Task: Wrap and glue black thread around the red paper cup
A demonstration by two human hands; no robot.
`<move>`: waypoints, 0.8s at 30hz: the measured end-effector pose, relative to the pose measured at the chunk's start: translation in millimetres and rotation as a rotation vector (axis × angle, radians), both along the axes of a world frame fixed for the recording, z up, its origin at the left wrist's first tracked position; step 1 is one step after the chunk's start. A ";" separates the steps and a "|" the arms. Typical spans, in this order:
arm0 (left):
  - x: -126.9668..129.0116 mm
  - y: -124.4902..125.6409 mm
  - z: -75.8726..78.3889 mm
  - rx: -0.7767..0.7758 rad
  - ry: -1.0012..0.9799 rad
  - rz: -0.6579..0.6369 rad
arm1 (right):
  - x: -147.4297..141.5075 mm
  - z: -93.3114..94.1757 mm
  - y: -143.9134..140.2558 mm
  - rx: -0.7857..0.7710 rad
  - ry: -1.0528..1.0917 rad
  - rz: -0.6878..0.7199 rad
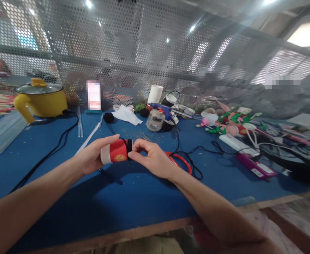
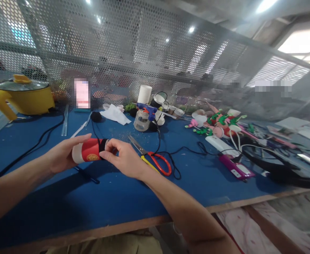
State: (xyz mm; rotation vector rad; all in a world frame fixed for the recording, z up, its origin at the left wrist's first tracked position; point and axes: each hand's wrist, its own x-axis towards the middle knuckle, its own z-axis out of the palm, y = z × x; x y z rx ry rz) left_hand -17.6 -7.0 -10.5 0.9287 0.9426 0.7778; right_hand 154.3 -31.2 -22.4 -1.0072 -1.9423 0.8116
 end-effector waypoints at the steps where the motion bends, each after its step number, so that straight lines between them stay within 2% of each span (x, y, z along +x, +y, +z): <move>1: 0.4 -0.3 -1.7 0.033 0.012 0.001 | 0.4 0.0 0.4 0.006 -0.020 -0.006; 4: 2.1 -2.5 -8.4 0.163 0.055 0.010 | 3.8 0.4 2.8 0.034 0.020 -0.108; 7: 3.4 -4.7 -14.1 0.246 0.088 -0.026 | 6.4 1.0 3.3 0.159 0.053 -0.188; 10: 3.4 -6.0 -17.8 0.301 0.128 -0.066 | 4.5 -0.6 0.9 0.191 -0.005 -0.084; 15: 4.3 -8.9 -19.5 0.351 0.232 -0.109 | -1.9 -4.8 -4.0 0.090 0.028 0.058; 20: 7.3 -10.4 -19.9 0.356 0.302 -0.092 | -5.7 -5.6 -8.7 0.056 0.057 0.098; 24: 8.3 -9.6 -21.3 0.358 0.342 -0.050 | -3.7 -2.3 -7.0 0.056 0.057 0.076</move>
